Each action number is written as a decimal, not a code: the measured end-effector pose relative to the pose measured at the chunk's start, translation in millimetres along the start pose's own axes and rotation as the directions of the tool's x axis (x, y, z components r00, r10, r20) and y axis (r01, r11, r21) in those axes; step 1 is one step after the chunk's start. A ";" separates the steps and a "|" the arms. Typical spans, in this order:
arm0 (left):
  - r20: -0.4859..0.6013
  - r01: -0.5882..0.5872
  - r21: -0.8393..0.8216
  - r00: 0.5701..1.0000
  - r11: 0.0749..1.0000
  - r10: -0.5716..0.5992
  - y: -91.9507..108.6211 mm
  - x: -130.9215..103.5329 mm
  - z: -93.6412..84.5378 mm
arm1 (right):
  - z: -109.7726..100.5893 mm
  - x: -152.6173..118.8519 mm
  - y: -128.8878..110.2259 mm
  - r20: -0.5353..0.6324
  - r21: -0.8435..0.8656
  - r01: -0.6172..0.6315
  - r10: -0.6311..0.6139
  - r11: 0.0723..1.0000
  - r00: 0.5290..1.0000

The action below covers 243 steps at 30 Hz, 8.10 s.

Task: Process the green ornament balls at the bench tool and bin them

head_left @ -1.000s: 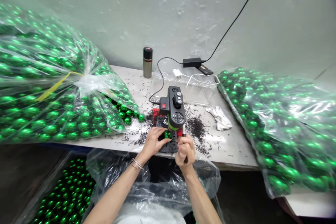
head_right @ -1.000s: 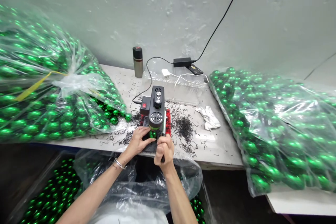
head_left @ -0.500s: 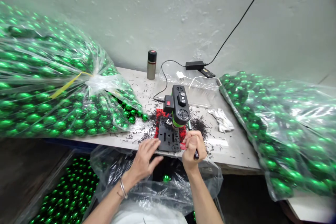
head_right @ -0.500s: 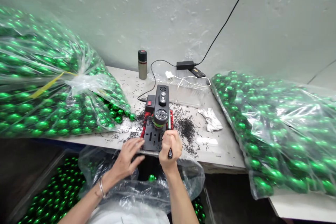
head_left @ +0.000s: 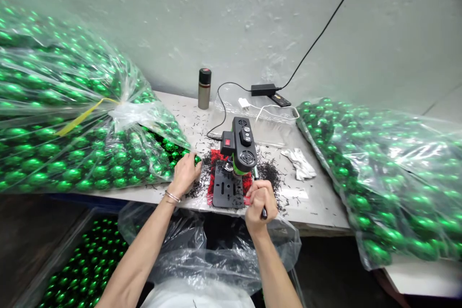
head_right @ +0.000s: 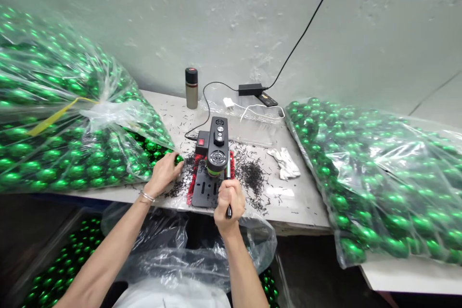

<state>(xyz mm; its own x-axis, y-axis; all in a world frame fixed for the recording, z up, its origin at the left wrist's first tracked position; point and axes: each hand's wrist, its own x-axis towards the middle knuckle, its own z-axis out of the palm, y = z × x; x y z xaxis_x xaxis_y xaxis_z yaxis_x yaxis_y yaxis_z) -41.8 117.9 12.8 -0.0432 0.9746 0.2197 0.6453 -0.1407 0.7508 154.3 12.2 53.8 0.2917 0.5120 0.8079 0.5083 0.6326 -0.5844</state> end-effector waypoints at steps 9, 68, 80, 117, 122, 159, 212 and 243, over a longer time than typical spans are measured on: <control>0.458 0.535 -0.759 0.844 0.371 -0.280 23.8 -49.2 5.9 | 1.5 1.4 -2.5 -0.011 0.011 -0.026 0.027 1.000 1.000; 0.092 -0.283 -0.151 0.950 0.947 0.298 17.5 -67.7 73.3 | 3.0 -31.4 37.8 0.048 -0.002 0.189 -0.189 0.982 0.981; 0.062 -0.280 -0.156 0.954 0.947 0.292 17.1 -63.4 76.7 | -1.8 -19.6 27.3 0.107 -0.019 0.212 -0.208 0.977 0.972; 0.366 0.424 -0.755 0.905 0.501 -0.215 13.4 -37.1 5.9 | -1.7 1.9 -3.1 0.022 0.017 -0.060 0.059 0.998 0.998; 0.455 0.489 -0.667 0.865 0.561 -0.214 26.1 -54.7 38.9 | -3.3 6.4 -7.4 0.054 -0.003 -0.029 0.029 1.000 0.998; 0.127 -0.335 -0.095 0.930 0.937 0.345 20.0 -69.2 63.2 | 0.9 -35.6 38.8 0.056 -0.019 0.158 -0.157 0.987 0.986; -0.173 0.075 0.056 0.983 0.996 -0.064 -19.4 28.3 -12.3 | -1.7 -5.9 2.7 0.012 0.021 -0.064 0.063 0.998 0.998; 0.493 0.571 -0.806 0.792 0.154 -0.359 28.5 -66.3 27.4 | -4.8 -2.4 3.0 0.052 -0.010 0.029 -0.028 1.000 0.998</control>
<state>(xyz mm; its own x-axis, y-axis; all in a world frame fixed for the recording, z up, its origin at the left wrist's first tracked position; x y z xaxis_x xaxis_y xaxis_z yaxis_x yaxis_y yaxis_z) 0.3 54.1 2.6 0.1098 0.9087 -0.4027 -0.5399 0.3947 0.7435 159.1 10.0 50.5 0.2349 0.5235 0.8190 0.5247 0.6410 -0.5602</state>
